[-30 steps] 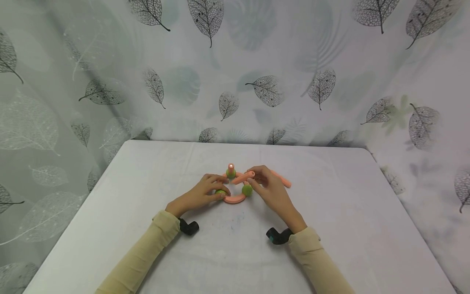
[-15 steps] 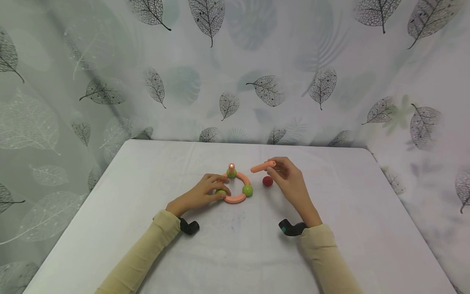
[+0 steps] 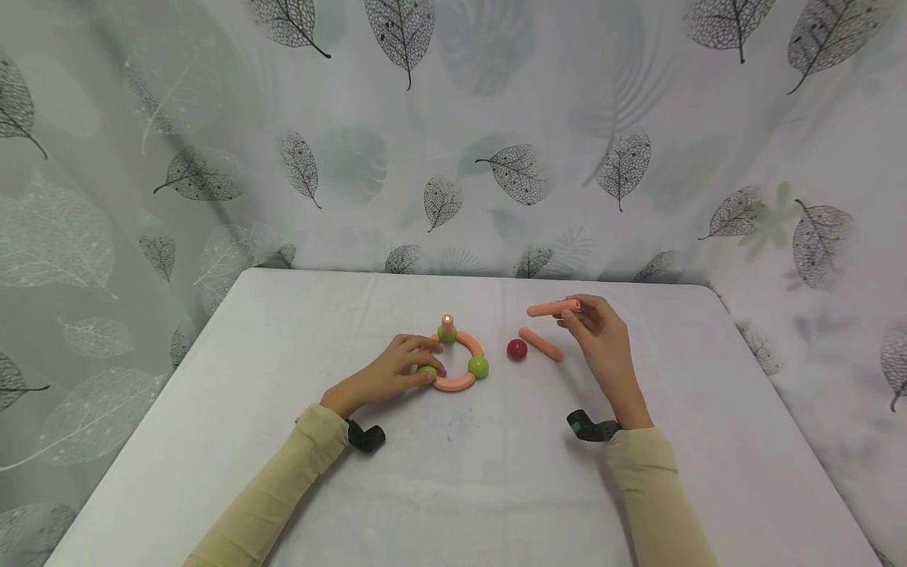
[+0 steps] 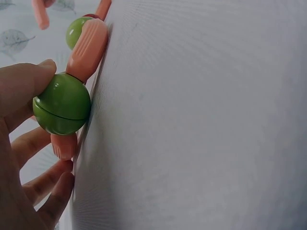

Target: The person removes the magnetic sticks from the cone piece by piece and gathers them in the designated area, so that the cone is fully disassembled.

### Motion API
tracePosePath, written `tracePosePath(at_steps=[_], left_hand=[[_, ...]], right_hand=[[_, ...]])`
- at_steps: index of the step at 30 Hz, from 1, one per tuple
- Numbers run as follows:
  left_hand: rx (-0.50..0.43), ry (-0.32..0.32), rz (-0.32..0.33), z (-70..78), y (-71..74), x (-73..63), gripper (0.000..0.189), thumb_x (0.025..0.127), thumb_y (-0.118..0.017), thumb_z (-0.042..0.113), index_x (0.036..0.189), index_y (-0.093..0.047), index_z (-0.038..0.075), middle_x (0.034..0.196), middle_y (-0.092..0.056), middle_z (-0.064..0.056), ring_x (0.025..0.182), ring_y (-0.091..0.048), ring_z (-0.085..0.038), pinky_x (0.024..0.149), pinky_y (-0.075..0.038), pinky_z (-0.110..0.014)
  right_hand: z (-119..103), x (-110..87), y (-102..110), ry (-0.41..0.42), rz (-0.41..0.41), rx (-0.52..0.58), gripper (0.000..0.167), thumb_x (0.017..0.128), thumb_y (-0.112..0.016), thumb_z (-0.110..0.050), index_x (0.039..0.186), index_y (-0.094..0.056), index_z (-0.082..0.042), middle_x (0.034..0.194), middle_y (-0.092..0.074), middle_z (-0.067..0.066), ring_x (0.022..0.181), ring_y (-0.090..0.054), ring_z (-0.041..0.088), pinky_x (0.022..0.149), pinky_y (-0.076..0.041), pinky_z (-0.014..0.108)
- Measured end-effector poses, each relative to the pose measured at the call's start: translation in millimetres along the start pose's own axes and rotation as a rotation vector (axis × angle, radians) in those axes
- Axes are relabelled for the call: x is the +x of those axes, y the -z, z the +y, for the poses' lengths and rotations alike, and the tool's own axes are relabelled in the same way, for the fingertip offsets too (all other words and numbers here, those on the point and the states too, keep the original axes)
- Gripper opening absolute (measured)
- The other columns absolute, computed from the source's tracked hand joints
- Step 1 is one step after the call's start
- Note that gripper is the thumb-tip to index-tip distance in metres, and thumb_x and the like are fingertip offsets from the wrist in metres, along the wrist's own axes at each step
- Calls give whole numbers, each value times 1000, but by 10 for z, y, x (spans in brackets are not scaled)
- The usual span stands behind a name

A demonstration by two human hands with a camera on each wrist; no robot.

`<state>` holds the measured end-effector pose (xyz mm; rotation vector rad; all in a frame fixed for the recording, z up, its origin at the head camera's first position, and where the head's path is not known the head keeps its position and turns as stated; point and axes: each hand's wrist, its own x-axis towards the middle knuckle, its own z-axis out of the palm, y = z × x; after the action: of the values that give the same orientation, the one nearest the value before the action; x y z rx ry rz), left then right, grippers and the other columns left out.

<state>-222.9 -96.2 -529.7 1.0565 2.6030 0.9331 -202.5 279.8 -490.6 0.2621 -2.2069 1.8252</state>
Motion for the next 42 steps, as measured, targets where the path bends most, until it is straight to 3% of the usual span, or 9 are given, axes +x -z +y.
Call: tracePosePath(at_steps=[7, 11, 17, 24, 27, 30, 33, 36, 42], left_hand=[[-5, 1, 2, -2, 4, -2, 19, 104, -64, 32, 116, -77, 23, 153, -53, -7, 143, -39, -35, 119, -34, -57], [-8, -4, 3, 11, 13, -12, 19, 104, -64, 31, 116, -76, 23, 152, -54, -8, 143, -39, -36, 118, -34, -58], [-3, -3, 3, 3, 4, -9, 19, 105, -63, 33, 116, -76, 24, 152, -54, -8, 143, -39, -36, 118, -35, -58], [-8, 4, 1, 0, 1, -6, 20, 105, -64, 33, 116, -76, 24, 152, -54, -7, 145, -38, -36, 119, -34, -58], [-10, 8, -1, -1, 1, -6, 19, 104, -64, 33, 116, -76, 24, 152, -54, -7, 145, -37, -36, 120, -34, -58], [-17, 10, -2, 2, 6, -10, 19, 104, -65, 33, 116, -76, 24, 152, -54, -7, 145, -37, -36, 119, -34, -58], [-20, 10, -3, 5, 14, -16, 19, 104, -64, 33, 116, -76, 24, 153, -54, -7, 145, -37, -35, 119, -34, -58], [-20, 8, -5, 2, 20, -19, 18, 104, -64, 32, 116, -76, 24, 153, -54, -6, 145, -37, -34, 120, -34, -58], [-36, -17, -4, -14, 29, -19, 18, 104, -65, 29, 116, -75, 21, 151, -56, -5, 147, -41, -30, 123, -33, -54]], right_hand=[[132, -15, 115, -102, 17, 33, 41, 103, -67, -19, 136, -55, 3, 119, -72, -5, 109, -73, 6, 93, -58, 20], [216, -37, 165, -174, 8, -15, 44, 102, -69, -23, 137, -55, 0, 120, -70, -8, 107, -73, 3, 94, -57, 19], [345, -69, 210, -208, -39, -156, 47, 102, -70, -28, 138, -53, -3, 125, -63, -11, 101, -72, -7, 91, -51, 7], [409, -76, 210, -227, -57, -278, 47, 103, -68, -31, 137, -55, -1, 136, -60, 13, 101, -66, -14, 89, -46, 3], [415, -78, 204, -219, -49, -391, 44, 103, -68, -29, 136, -57, -2, 137, -62, 19, 107, -64, -6, 88, -45, 4], [415, -74, 185, -204, -35, -505, 40, 103, -68, -25, 134, -60, -2, 134, -65, 22, 117, -66, 19, 97, -53, 21], [419, -62, 170, -187, -34, -590, 35, 102, -67, -20, 130, -61, 0, 133, -64, 29, 124, -62, 44, 104, -53, 50], [415, -48, 160, -168, -53, -667, 32, 100, -67, -16, 127, -63, 2, 133, -62, 34, 127, -57, 53, 105, -45, 66], [407, -24, 146, -176, -94, -793, 35, 98, -68, -20, 123, -65, 4, 134, -60, 37, 129, -52, 58, 102, -41, 74]])
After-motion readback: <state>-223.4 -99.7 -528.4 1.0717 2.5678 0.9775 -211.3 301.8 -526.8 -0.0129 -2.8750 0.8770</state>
